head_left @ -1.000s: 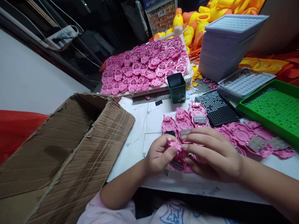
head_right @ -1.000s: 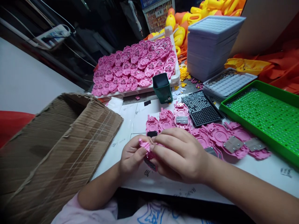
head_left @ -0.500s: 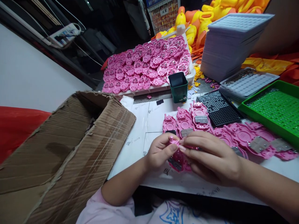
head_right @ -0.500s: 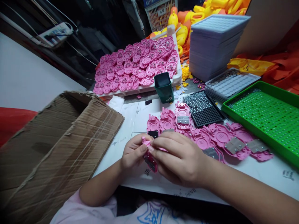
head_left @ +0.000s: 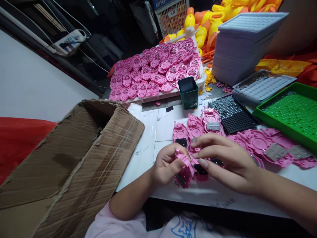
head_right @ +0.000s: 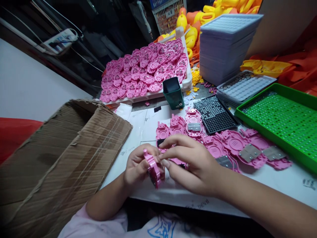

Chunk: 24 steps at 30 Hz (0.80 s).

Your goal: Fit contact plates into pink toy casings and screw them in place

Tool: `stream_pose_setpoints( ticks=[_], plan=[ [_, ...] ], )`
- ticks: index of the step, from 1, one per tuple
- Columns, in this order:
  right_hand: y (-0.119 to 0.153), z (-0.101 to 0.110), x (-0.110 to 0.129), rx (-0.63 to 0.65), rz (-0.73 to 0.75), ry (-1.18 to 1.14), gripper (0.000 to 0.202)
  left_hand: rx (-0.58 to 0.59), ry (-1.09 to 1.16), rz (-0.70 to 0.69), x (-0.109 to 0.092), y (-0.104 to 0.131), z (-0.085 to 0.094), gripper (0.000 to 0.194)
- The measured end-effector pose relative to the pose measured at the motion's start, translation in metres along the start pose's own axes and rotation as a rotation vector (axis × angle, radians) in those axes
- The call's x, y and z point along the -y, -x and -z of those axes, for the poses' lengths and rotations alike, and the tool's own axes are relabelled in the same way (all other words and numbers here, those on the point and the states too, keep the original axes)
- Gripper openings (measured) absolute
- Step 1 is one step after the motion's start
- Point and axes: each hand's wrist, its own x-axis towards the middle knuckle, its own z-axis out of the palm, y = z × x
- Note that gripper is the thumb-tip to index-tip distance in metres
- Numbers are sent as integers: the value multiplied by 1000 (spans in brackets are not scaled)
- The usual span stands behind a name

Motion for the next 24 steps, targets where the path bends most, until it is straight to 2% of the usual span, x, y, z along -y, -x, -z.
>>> stream_pose_setpoints(
  ticks=[5, 9, 15, 19, 24],
  plan=[
    [-2, 2, -1, -15, -20, 20, 12, 55, 132, 115, 3, 0, 1, 29],
    [-4, 5, 0, -12, -19, 14, 12, 69, 222, 88, 3, -4, 1, 26],
    [-5, 7, 1, -16, -15, 11, 12, 15, 276, 64, 3, -10, -1, 28],
    [-4, 6, 1, 17, 12, 31, 13, 54, 282, 80, 4, -9, 0, 29],
    [-4, 9, 0, 19, 35, 74, 14, 166, 331, 155, 4, -6, 7, 32]
  ],
)
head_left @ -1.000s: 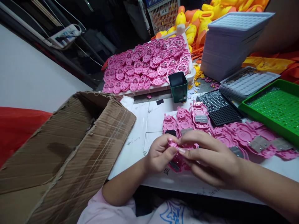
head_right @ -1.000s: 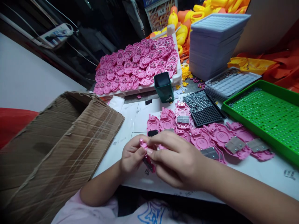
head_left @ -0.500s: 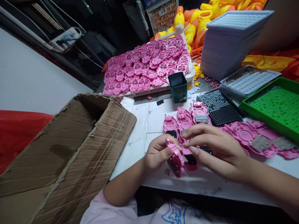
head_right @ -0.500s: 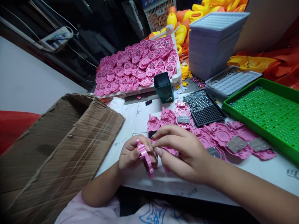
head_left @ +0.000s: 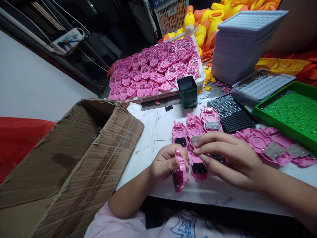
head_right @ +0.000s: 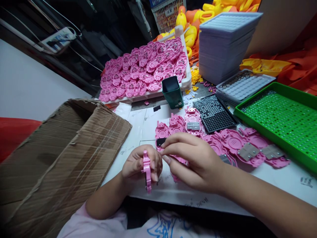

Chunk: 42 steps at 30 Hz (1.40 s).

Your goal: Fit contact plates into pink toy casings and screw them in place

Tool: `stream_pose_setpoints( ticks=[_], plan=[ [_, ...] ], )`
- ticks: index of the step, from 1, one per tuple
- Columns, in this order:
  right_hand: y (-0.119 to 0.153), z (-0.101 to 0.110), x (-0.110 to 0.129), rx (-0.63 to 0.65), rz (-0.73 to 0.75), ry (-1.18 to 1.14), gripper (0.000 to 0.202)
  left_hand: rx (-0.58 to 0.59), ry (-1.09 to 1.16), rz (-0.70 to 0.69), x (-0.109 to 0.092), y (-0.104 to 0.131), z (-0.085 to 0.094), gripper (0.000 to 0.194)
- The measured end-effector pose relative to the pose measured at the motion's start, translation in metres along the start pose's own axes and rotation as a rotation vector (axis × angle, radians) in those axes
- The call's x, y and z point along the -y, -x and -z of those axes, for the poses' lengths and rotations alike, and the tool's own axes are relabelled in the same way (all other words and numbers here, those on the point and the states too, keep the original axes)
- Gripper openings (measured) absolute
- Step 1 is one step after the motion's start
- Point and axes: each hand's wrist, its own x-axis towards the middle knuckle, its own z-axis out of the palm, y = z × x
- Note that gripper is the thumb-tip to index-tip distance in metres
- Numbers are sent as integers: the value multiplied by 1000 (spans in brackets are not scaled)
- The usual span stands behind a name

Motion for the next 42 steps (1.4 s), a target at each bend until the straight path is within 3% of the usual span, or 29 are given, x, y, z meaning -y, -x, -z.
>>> stream_pose_setpoints(
  ticks=[3, 9, 16, 22, 27, 31, 34, 38, 40, 42],
  plan=[
    [-1, 3, -1, -43, -20, 30, 13, -52, 29, -13, -3, -3, 2, 32],
    [-2, 5, -5, -97, -64, 34, 11, -324, -6, -66, -11, -15, -8, 32],
    [3, -2, -10, -76, -31, 143, 16, -357, 50, -1, -13, -17, -13, 32],
    [9, -6, -13, 118, 242, 428, 48, -478, -6, -99, -12, -21, -20, 37],
    [7, -13, -5, 178, 390, 631, 20, -543, -95, -200, -15, -19, -16, 25],
    [4, -12, 16, 125, 373, 708, 14, -451, -190, -231, -18, -15, -15, 19],
    [18, -10, 39, 74, 353, 636, 14, -229, -320, -169, -20, -8, -24, 28],
    [65, -13, 64, -129, 227, 482, 9, 52, -705, -111, -18, 4, -42, 52],
    [95, -15, 72, -232, 147, 455, 9, 142, -979, -179, -14, 9, -52, 54],
    [121, -15, 76, -242, 55, 517, 13, 235, -1178, -306, -8, 13, -63, 50]
  ],
)
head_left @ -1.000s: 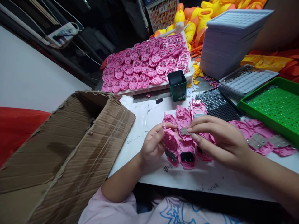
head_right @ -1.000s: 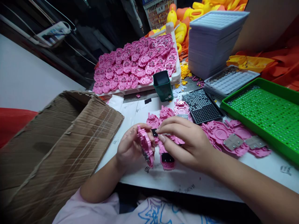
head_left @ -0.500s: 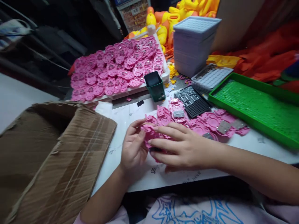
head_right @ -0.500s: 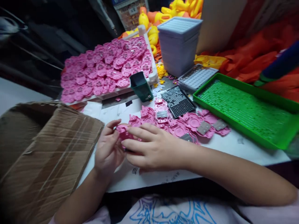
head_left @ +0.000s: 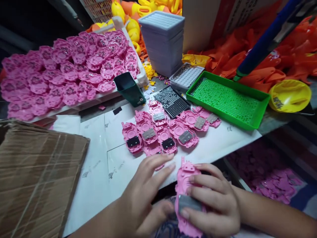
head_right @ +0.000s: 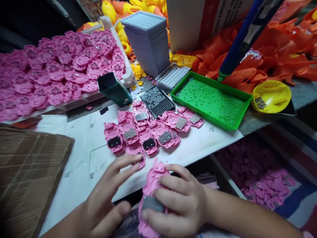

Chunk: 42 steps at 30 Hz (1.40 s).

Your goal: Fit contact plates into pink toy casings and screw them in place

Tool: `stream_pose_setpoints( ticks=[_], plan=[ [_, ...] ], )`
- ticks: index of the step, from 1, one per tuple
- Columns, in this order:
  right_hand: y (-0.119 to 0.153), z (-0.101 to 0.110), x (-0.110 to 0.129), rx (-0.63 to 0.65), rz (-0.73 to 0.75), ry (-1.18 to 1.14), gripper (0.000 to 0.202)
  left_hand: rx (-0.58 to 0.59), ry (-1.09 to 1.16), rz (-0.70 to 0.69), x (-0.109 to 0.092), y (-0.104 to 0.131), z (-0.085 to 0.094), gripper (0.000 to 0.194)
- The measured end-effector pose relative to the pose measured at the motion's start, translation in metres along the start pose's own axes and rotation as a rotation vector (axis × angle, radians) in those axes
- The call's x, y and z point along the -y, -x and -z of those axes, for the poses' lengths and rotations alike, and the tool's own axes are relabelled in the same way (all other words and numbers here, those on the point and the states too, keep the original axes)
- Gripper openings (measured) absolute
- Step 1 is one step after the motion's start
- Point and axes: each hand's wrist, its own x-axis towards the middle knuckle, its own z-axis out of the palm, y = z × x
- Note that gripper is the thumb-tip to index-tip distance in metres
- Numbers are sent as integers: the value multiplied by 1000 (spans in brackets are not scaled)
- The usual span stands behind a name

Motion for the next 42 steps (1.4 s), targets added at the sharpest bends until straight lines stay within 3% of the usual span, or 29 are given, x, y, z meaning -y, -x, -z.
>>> stream_pose_setpoints(
  ticks=[6, 10, 12, 18, 24, 27, 29, 31, 33, 35, 37, 39, 42],
  plan=[
    [37, 12, -6, 22, -336, 356, 29, 65, -223, -322, -7, -11, -40, 32],
    [42, 4, -14, 18, -420, 432, 33, 74, -318, -354, -4, -24, -57, 11],
    [44, -2, -16, 40, -437, 437, 32, 77, -335, -347, -3, -29, -60, 11],
    [42, -4, -19, 94, -406, 350, 31, 148, -456, -386, 6, -32, -69, 22],
    [35, 31, -37, -11, -196, 234, 28, 163, -497, -379, 14, -32, -78, 27],
    [24, 63, -64, -135, -313, 332, 29, 209, -495, -359, 15, -35, -82, 31],
    [11, 89, -93, -324, -525, 413, 24, 192, -492, -357, 15, -38, -87, 32],
    [-6, 113, -128, -574, -652, 265, 22, 160, -491, -365, 16, -40, -92, 31],
    [-26, 134, -164, -615, -779, 122, 40, 142, -491, -372, 18, -42, -97, 31],
    [-42, 147, -195, -681, -761, 51, 61, 148, -482, -398, 22, -43, -100, 31],
    [-54, 154, -216, -545, -736, -48, 60, 151, -458, -427, 26, -42, -102, 30],
    [-59, 155, -226, -341, -691, -84, 41, 151, -435, -439, 28, -41, -103, 28],
    [-61, 153, -228, -246, -634, -37, 24, 154, -426, -429, 28, -41, -103, 27]
  ],
)
